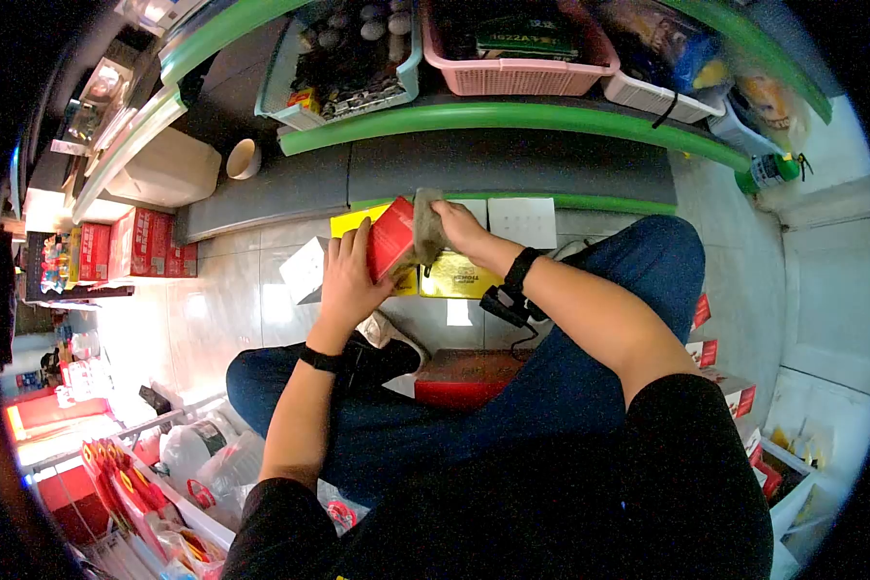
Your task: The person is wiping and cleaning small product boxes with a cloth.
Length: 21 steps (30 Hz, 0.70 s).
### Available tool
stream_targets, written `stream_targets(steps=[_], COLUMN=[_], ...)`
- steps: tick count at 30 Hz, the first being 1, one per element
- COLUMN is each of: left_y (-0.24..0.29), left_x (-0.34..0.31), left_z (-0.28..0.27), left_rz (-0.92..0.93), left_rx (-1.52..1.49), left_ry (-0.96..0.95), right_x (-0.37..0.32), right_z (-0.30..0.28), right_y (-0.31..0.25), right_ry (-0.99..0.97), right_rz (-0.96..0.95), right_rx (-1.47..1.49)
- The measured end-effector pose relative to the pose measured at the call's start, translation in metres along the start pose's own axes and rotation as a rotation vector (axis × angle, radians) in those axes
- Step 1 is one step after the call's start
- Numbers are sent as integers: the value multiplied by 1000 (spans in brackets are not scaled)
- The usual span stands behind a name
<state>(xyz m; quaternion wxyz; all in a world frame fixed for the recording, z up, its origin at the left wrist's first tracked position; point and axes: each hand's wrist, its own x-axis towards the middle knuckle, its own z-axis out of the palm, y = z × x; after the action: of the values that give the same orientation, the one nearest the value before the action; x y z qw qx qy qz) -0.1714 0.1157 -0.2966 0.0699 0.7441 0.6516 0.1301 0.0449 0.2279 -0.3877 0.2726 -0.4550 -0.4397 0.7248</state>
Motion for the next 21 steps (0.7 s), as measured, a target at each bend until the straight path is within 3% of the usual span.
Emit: stream_targets(steps=[4,8,11,13,18,21], left_y=[-1,-1,-2,4,-1,10], left_x=[14,22,27,26,21,20], left_z=[22,19,5,-7,21,27], left_rz=[-40,-68,-105,-144,-140,41], left_rx=[-118,-192,-368,-591,-770,-629], left_ry=[76,16,82,147,110,134], right_x=[1,3,7,-18,-45,-59], right_z=[10,-8,-29,-32,-19,4], right_y=[0,-11,-30,-74,-132,-128], right_ry=[-49,-19,133,113,10,33], right_rz=[-22,7,34,-36,-109,-416], right_rx=[-115,-334,-35,13,105,-256])
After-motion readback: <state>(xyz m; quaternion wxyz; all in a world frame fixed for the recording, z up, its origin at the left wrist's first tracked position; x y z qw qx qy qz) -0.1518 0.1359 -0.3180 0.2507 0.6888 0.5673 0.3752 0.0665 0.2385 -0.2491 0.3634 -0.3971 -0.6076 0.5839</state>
